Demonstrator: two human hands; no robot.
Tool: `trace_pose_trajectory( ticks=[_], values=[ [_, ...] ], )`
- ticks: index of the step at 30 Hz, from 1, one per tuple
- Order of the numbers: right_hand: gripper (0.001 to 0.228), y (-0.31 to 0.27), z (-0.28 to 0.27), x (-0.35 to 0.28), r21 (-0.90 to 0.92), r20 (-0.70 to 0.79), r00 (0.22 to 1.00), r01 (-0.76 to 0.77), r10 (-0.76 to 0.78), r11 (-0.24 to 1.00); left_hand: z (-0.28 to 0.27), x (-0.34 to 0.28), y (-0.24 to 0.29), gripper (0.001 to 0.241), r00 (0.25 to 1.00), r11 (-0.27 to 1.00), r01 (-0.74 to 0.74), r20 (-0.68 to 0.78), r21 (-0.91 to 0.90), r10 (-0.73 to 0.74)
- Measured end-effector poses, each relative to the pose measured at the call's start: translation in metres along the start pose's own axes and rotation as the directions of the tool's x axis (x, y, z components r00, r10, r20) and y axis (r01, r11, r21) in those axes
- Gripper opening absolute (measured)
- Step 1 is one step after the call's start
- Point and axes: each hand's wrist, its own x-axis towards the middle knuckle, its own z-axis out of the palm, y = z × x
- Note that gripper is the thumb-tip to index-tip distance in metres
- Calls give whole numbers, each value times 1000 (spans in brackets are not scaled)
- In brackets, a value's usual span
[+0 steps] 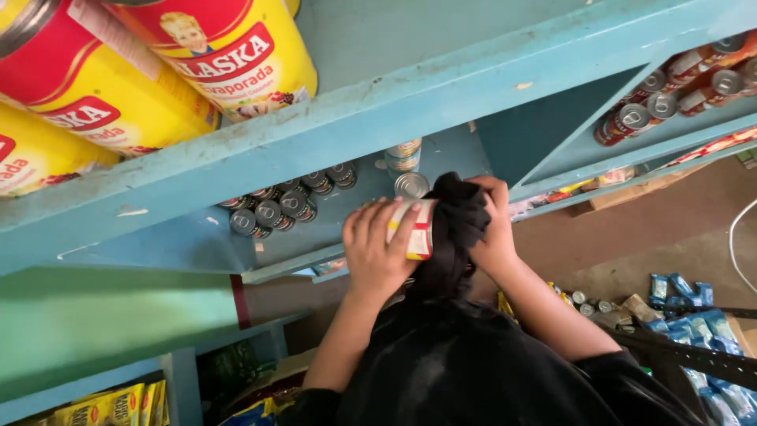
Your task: Wiping down canned goods with a cloth and organizing them on the grocery store shelves.
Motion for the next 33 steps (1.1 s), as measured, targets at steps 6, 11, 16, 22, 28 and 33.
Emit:
trace_pose_trajectory(
  ticks=[6, 11, 16, 22, 28, 33],
  values=[
    [34, -53, 0, -1, -143, 44, 981, 192, -188, 971, 11, -8, -13, 42, 991, 986, 110, -61, -127, -119],
    [35, -10, -11, 30, -201, -29, 967, 241, -252, 949, 3, 4, -8, 48, 989, 997, 35, -138, -72, -45],
    [40, -35, -7, 29, -256, 65, 954, 299, -292, 919, -6, 16, -27, 73, 967, 991, 121, -219, -60, -131],
    [50, -64, -19, 59, -182, 206, 837, 542, -507, 821, 6, 14, -30, 64, 998, 997, -46, -37, -68, 44],
    [45, -42, -25, 67, -399, 136, 901, 431, -413, 809, 13, 23, -35, 53, 986, 996, -79, -153, -30, 74],
    [69, -47, -25, 51, -284, 197, 892, 449, -407, 847, 29, 18, -36, 47, 993, 984, -113, -27, -139, 111]
  ],
)
